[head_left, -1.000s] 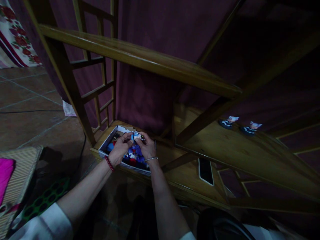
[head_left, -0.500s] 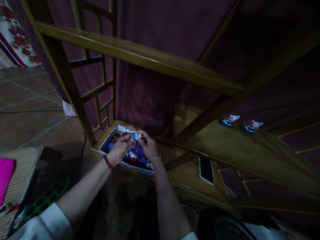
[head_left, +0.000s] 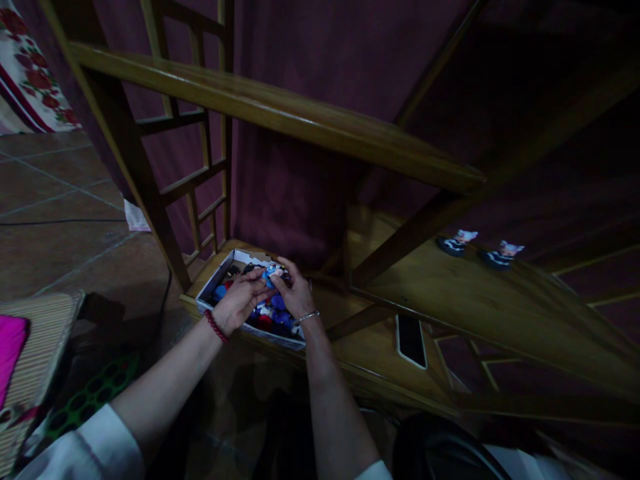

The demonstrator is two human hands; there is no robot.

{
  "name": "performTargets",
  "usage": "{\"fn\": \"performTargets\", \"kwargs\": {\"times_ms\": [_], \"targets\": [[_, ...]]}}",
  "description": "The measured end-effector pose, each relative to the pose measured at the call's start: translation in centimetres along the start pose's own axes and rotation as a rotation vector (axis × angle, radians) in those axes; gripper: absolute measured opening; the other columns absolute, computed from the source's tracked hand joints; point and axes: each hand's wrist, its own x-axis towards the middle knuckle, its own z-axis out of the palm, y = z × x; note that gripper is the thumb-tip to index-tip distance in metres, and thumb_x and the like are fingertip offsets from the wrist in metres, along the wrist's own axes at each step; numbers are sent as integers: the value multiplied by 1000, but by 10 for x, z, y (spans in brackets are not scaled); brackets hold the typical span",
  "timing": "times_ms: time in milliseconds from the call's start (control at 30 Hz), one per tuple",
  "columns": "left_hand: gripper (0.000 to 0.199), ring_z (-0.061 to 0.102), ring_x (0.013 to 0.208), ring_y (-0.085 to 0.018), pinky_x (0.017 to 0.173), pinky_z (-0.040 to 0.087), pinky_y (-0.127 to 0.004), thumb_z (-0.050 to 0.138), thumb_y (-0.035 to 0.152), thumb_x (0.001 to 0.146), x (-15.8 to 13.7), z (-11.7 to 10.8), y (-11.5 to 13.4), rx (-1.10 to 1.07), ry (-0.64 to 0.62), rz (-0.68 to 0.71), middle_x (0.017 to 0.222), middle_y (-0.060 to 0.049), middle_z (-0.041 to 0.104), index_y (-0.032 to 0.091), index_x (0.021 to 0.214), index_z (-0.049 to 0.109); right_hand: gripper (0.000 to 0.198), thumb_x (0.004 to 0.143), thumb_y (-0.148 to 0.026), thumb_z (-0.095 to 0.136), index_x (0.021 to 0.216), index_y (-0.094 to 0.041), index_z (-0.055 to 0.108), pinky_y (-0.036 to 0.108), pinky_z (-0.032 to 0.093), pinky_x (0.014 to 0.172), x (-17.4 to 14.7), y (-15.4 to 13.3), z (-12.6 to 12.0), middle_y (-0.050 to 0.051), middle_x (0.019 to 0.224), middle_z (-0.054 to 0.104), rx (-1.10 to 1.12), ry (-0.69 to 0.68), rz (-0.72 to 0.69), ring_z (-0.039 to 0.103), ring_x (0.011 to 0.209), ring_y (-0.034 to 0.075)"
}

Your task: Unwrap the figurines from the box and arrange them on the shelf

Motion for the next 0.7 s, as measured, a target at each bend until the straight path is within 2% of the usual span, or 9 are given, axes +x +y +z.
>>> {"fn": "performTargets", "kwargs": {"times_ms": [133,300,700], "targets": [[23,64,73,-12,82,52,-32,48,-5,75,1,0,-2,-32,17,19,85,-7,67,10,87,61,44,74,-32,60,116,-24,52,32,46,87,1,3,2,3,109,61,76,17,18,59,95,17],[24,64,73,-12,83,51,-33,46,-5,76,7,-3,-4,-49,25,31,85,-8,66,10,89,58,32,73,-33,60,103,-22,57,31,47,85,5,6,5,2,99,65,134,33,31,60,90,16],[21,63,76,-12,85,51,-32,50,-4,73,-1,-1,-5,-25,6,56,85,-6,66,10,84,62,29,76,-34,56,104,-25,58,31,45,85,0,-1,2,0,99,64,14,13,4,59,92,17]]}}
